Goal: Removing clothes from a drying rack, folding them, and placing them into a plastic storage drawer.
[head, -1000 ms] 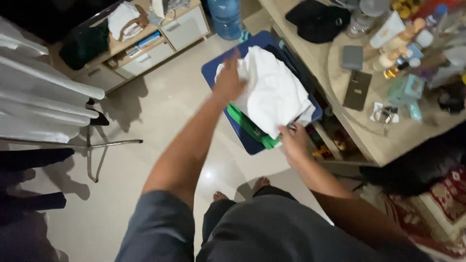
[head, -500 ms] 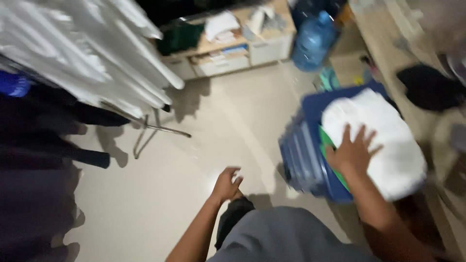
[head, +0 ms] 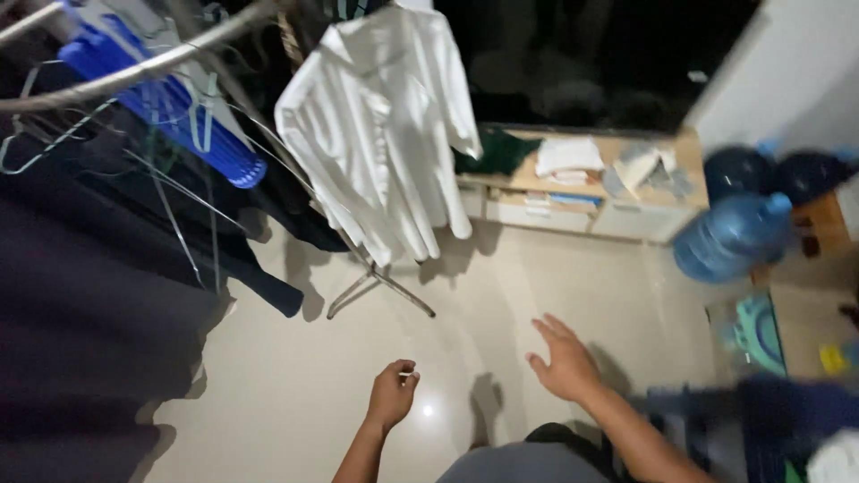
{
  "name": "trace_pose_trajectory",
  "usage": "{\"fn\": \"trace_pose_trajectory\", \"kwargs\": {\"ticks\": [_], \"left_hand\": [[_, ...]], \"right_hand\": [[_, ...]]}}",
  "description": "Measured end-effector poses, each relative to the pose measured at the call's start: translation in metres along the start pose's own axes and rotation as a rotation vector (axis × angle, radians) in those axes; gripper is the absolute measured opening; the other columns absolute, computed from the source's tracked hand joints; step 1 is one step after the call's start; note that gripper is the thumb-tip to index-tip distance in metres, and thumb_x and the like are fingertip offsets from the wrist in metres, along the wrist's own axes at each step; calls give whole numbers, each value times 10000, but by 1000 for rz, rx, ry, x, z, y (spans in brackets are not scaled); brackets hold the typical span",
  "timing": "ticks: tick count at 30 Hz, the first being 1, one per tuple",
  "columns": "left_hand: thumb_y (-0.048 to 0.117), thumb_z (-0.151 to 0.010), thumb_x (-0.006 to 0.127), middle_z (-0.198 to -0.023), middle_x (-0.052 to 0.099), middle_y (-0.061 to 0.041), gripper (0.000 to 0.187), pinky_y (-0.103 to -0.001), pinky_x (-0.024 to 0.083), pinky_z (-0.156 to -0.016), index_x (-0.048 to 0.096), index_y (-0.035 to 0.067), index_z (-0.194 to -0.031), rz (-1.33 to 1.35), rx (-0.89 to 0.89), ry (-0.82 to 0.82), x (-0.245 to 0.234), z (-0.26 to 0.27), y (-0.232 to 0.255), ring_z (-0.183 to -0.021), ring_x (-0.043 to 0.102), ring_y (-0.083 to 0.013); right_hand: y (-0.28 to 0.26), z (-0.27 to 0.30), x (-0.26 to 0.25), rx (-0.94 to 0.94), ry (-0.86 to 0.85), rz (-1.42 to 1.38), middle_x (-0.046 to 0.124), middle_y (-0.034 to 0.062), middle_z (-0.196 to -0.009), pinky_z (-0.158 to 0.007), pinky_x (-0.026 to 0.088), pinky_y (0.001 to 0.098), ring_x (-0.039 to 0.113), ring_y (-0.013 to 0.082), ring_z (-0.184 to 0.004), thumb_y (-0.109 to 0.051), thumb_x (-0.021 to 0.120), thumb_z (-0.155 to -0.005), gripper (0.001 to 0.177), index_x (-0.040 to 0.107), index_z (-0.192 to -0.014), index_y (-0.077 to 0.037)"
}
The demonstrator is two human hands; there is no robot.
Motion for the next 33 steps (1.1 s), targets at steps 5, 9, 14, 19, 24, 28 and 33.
{"fn": "trace_pose_trajectory", "kwargs": {"ticks": [5,9,14,19,24,28,33], "left_hand": [[291,-1025,778,-1204,896,52,288,-273,629,-978,862,193,-1283,97,172,92,20,-57,20,-946,819,-107],[356,-1069,728,-1383,853,53,385,-308,629,-1065,810,207,-1414,125,59,63,-2,-78,66,-1157,825,-126],[345,-1067,718,-1410,845,17,405,-369,644,-1085,789,198,-1437,145,49,283,-30,-119,109,-1201,849,-202],[224,-1090,680,-1451,737,-38,432,-387,649,-1081,705,143,-1514,156,214,472,-64,-133,218,-1162,836,-230],[56,-1058,621,-1379,677,-53,491,-354,594,-1076,647,112,-1546,122,383,588,-86,-131,314,-1141,755,-212],[167,-1095,653,-1521,594,-12,538,-358,621,-839,561,175,-1625,58,366,664,-104,-140,358,-1216,774,-197],[230,-1060,729,-1377,589,-59,773,-487,603,-796,374,145,-1741,-50,377,940,-132,-157,399,-1127,711,-214]], "right_hand": [[-43,-117,-50,-39,-87,-111,528,17,-1782,-1320,441,424,531,214,-1626,-408,729,-1032,638,627,-1634,-223],[-61,-255,-100,-191,11,-134,587,-1,-1727,-1269,480,434,600,245,-1565,-373,751,-994,596,694,-1570,-231],[-148,-388,-197,-443,179,-203,607,111,-1674,-973,650,446,620,313,-1507,-368,707,-1043,568,708,-1561,-136],[-245,-488,-271,-995,493,-199,627,256,-1641,-1279,451,625,567,490,-1522,-276,706,-1081,565,661,-1572,2],[-302,-559,-280,-1095,424,-171,608,231,-1695,-1334,407,633,466,483,-1650,-292,688,-1115,631,590,-1661,10],[-323,-588,-274,-1141,369,-263,749,153,-1048,-947,572,507,738,392,-1033,-68,618,-1075,277,790,-1286,-14],[-318,-576,-305,-1107,444,-375,729,92,-967,-680,535,454,697,318,-813,-70,661,-1136,238,857,-1268,-40]]}}
Point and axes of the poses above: each hand's wrist, its own z-axis away from the middle knuckle, its own x-axis out of the palm, y = z × x, the point moved 3 cm from there along -z, towards the middle knuckle
